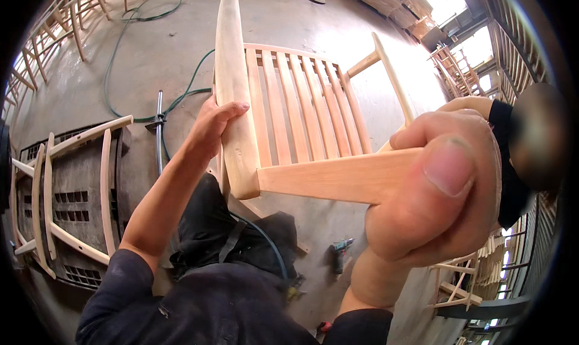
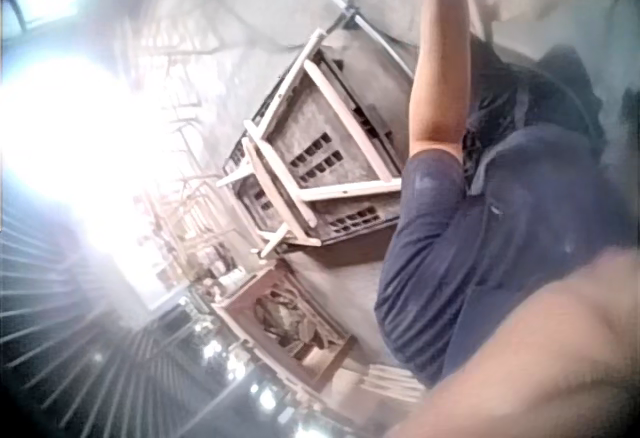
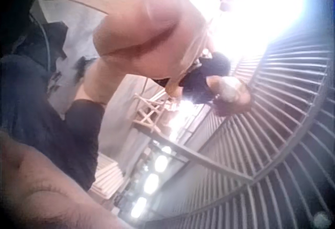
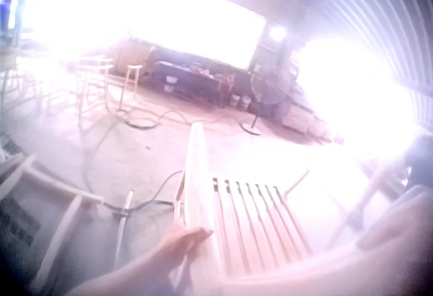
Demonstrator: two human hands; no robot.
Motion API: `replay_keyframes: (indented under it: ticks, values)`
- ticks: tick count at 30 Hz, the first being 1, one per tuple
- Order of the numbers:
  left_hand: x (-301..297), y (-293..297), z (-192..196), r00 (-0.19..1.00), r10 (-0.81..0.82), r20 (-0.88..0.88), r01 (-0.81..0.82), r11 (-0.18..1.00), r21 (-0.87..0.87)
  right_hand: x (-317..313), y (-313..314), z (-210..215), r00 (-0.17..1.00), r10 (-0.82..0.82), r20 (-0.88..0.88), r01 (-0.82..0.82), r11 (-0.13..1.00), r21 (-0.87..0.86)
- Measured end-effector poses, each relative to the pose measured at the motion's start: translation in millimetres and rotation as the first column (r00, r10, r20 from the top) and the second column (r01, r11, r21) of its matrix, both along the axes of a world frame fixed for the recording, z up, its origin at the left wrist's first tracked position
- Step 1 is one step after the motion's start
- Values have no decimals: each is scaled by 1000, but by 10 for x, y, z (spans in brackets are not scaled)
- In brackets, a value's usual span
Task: The person assembles a wooden chair by securing the backrest to the frame using a metal clamp and a pneumatic nail gun. After fastening the components, the person removes the clamp and lifts the chair upright with a coworker to inspect the assembly.
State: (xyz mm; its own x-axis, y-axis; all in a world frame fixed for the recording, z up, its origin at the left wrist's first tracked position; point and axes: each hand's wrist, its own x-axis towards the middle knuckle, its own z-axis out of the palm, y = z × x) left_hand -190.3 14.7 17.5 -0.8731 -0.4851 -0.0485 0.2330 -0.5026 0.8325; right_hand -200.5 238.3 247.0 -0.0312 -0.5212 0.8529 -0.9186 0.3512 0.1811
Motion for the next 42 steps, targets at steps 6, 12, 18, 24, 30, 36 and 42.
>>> replay_keyframes:
  ticks: [6, 12, 18, 24, 30, 36, 42]
  values:
    - [-90, -12, -100, 994, 105, 1, -105, 994, 37, -53, 21, -38, 1000, 29, 4, -29, 999, -36]
    - [-76, -57, -168, 998, 68, 0, -68, 998, -3, -202, -37, -75, 968, 248, -45, -252, 961, -113]
    - [-49, -13, -77, 995, 91, 44, -89, 995, -44, -258, -70, -41, 959, 254, -128, -266, 961, -82]
    - [-68, 23, -52, 998, 65, 9, -64, 994, -88, -455, -20, -194, 958, 246, -150, -265, 955, -131]
    - [-114, -176, -244, 992, 68, 106, -59, 995, -83, -560, 18, -467, 961, 253, -114, -271, 944, -189]
    - [-125, -117, -238, 989, 86, 118, -72, 990, -118, -688, 84, -712, 965, 256, -62, -264, 936, -232]
    - [334, 84, 34, 993, 39, 113, 20, 878, -478, -834, 410, -860, 971, 237, -22, -234, 934, -269]
